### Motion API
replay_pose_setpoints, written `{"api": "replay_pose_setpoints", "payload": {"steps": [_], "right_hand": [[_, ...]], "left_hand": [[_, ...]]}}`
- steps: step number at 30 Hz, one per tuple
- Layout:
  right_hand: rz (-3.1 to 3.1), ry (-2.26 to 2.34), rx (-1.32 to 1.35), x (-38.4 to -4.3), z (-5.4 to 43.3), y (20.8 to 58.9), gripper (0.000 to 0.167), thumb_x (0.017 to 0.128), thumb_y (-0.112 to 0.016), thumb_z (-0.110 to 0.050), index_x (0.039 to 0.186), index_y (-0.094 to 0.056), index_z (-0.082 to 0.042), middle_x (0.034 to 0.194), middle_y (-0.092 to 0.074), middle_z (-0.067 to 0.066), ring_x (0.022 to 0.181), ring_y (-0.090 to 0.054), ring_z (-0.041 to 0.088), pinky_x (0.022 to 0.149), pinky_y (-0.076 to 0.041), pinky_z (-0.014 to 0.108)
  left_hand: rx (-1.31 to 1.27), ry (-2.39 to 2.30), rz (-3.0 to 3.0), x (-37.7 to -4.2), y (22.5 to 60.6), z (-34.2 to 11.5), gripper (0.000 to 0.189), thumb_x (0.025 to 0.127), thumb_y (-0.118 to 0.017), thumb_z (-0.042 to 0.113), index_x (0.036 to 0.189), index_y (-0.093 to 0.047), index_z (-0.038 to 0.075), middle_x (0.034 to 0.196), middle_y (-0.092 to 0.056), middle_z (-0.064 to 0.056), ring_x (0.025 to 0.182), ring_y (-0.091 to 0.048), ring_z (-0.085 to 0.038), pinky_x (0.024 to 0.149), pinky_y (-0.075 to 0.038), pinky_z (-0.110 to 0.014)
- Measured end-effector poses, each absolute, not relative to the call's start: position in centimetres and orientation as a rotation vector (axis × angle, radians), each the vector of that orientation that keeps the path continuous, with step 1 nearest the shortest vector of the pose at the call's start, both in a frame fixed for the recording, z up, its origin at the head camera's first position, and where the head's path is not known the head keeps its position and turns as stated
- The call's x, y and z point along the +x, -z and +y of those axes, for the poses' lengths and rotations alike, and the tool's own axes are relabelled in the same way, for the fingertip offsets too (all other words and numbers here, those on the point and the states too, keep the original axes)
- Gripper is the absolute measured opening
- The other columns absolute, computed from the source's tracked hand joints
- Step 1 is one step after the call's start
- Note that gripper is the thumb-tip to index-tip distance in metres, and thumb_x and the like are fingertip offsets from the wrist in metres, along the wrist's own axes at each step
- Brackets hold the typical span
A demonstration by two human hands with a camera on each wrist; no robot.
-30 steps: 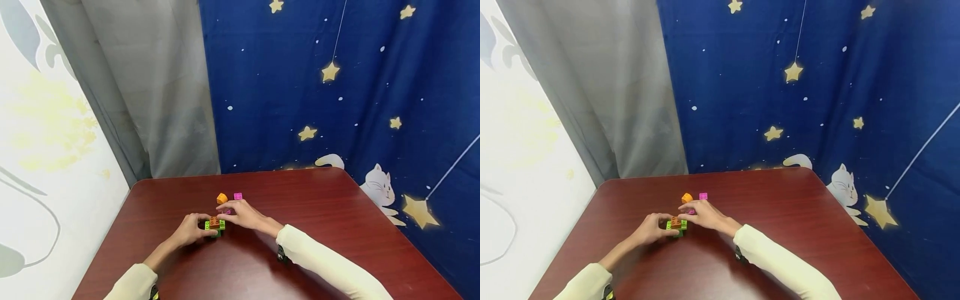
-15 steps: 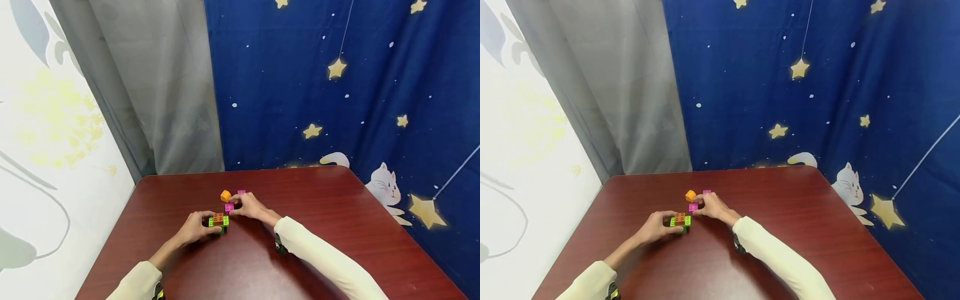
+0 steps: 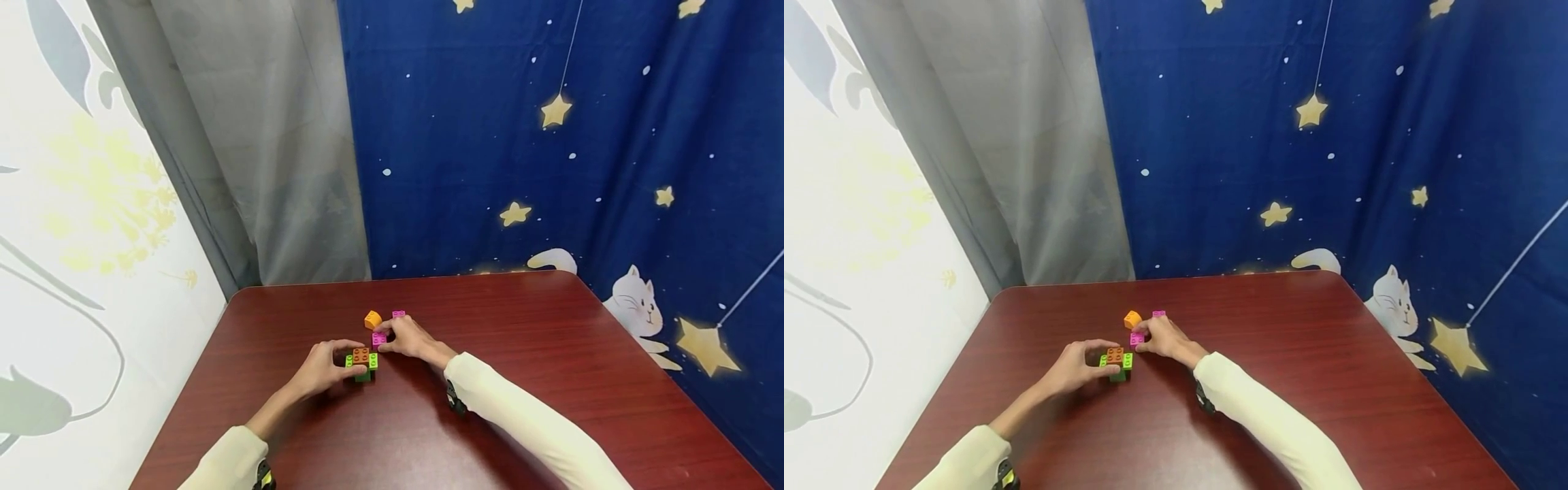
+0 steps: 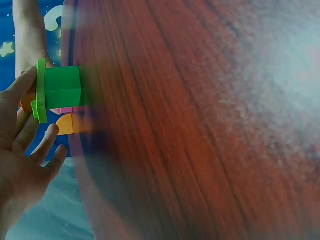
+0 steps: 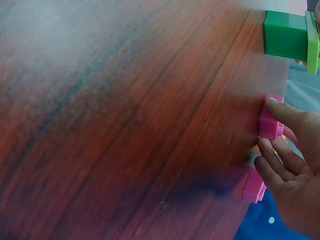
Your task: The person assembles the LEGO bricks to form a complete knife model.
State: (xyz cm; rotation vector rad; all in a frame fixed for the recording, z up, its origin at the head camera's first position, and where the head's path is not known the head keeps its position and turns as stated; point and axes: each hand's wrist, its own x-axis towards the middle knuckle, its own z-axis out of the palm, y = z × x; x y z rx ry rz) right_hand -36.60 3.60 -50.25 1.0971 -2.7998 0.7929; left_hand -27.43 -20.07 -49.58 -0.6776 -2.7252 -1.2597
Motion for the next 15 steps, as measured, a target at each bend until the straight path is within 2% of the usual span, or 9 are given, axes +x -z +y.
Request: {"api": "replay_pose_setpoints", "payload": {"steps": [5, 9, 15], "right_hand": [[-2.806, -0.818, 1.066, -36.6, 3.7, 49.8, 0.037, 0.088, -0.087, -0.025, 0.121, -0.078, -0.011, 0.101, -0.074, 0.002, 0.092, -0.07, 0.017, 0.08, -0.056, 0.025], [-2.806, -0.888, 1.075, -36.3, 4.2, 49.4, 0.04, 0.089, -0.086, -0.026, 0.124, -0.076, -0.01, 0.106, -0.075, 0.004, 0.095, -0.071, 0.019, 0.082, -0.057, 0.025], [-2.77, -0.92, 1.11, -35.5, 5.3, 48.9, 0.036, 0.088, -0.087, -0.024, 0.119, -0.076, -0.01, 0.105, -0.077, 0.002, 0.095, -0.073, 0.017, 0.086, -0.059, 0.03]], "left_hand": [[-0.665, 1.268, -2.722, -27.7, 49.3, -20.1, 0.04, 0.086, -0.087, 0.033, 0.12, -0.076, 0.015, 0.095, -0.074, 0.003, 0.079, -0.065, -0.015, 0.069, -0.052, -0.023], [-0.629, 1.294, -2.735, -27.6, 49.5, -20.0, 0.038, 0.086, -0.087, 0.031, 0.118, -0.076, 0.015, 0.095, -0.074, 0.0, 0.08, -0.065, -0.017, 0.069, -0.053, -0.023], [-0.617, 1.328, -2.72, -27.4, 50.0, -19.9, 0.039, 0.085, -0.088, 0.032, 0.118, -0.077, 0.014, 0.098, -0.075, -0.001, 0.082, -0.068, -0.016, 0.071, -0.056, -0.023]]}}
